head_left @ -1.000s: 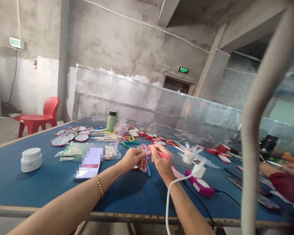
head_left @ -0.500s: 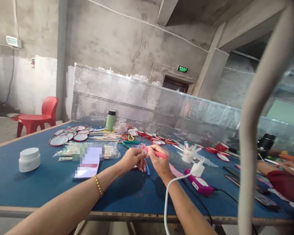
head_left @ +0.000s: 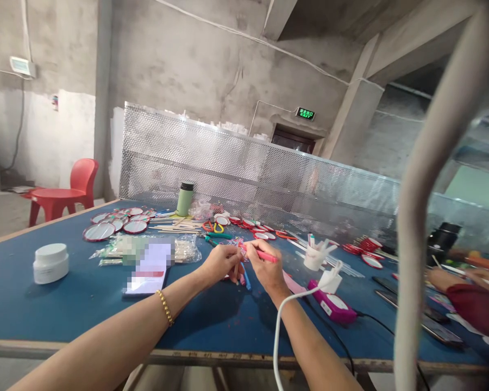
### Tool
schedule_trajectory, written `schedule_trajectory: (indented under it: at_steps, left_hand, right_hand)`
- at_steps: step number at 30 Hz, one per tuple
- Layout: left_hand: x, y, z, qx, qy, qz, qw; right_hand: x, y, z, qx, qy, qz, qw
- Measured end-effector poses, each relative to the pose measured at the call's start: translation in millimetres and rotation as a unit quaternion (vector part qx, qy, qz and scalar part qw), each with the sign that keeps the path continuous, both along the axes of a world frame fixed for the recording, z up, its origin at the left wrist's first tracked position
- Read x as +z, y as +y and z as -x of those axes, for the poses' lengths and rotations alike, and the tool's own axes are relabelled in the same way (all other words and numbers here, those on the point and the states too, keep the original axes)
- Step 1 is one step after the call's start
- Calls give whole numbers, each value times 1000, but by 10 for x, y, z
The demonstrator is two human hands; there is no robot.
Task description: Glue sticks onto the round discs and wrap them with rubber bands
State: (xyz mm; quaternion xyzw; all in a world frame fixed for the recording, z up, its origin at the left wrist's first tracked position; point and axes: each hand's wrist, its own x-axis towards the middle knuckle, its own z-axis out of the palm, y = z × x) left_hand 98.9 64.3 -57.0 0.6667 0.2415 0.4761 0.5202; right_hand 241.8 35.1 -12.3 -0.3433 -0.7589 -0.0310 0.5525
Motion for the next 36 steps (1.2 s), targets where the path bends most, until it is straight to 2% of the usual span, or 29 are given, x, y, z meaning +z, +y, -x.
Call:
schedule_trajectory:
  at_steps: [10,36]
  left_hand:
    - [34,-26,15,-4,8,-4,1000]
    - [3,-8,21,10,26,-13,1000]
  right_hand:
    - [-5,11,-7,1,3,-8,1000]
    - [-3,14,0,2,-7,-20,1000]
